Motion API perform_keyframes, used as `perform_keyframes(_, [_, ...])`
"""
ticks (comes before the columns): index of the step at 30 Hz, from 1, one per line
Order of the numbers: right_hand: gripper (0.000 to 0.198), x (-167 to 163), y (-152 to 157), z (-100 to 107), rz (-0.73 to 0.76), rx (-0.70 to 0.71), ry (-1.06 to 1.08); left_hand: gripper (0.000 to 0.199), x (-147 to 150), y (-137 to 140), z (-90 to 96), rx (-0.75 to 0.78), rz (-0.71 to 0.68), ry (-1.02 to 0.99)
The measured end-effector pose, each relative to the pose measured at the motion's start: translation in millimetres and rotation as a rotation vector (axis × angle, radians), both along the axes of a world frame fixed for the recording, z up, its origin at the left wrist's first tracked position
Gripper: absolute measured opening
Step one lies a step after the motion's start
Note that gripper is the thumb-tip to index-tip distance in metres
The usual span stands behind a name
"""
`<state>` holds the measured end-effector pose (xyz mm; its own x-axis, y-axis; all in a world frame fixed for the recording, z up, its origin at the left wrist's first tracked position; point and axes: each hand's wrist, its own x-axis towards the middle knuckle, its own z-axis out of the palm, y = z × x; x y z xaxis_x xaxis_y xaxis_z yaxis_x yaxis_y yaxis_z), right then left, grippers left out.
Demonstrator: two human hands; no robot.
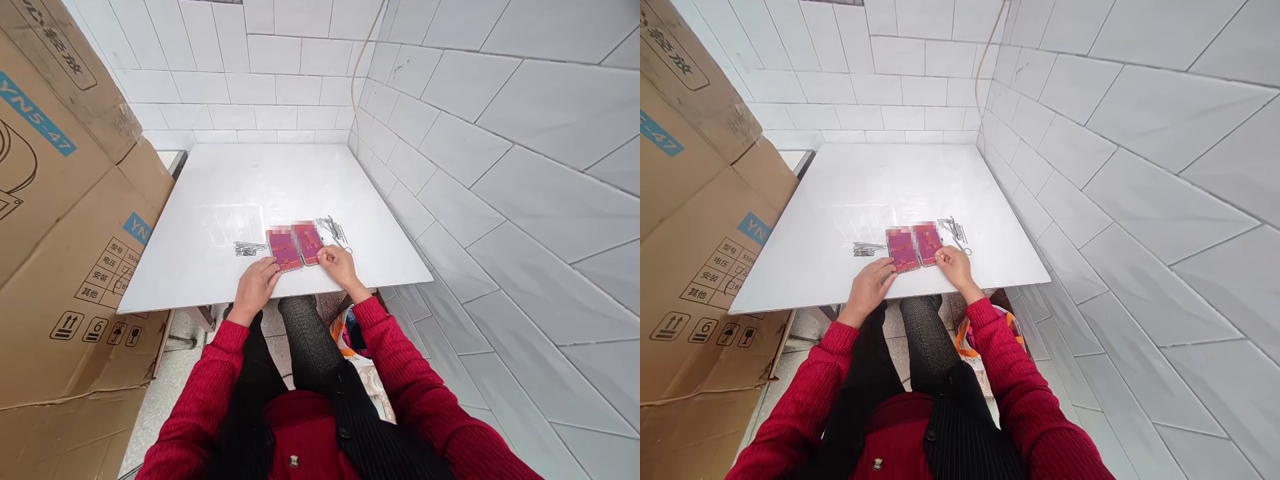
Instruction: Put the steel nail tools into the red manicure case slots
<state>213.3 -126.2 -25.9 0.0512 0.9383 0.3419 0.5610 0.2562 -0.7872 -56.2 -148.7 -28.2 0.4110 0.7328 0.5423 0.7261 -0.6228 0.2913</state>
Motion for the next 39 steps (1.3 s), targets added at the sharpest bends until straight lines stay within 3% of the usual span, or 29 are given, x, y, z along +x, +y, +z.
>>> perform_keyframes(33, [0.027, 2.0, 0.2, -9.1, -0.060, -0.090, 0.152, 0.023, 0.4, -5.9, -1.0, 0.003, -0.035, -0.010])
perform_keyframes(36, [0.030, 2.6, -0.1, -11.1, -0.068, -0.069, 0.189, 0.026, -12.5, -6.0, 5.6, 0.001, -0.048, -0.069])
perform_keyframes(39, [0.028, -1.3, 0.2, -6.1, -0.057, 0.010, 0.134, 0.028, -41.6, 0.4, 14.0, 0.047, 0.088, -0.093])
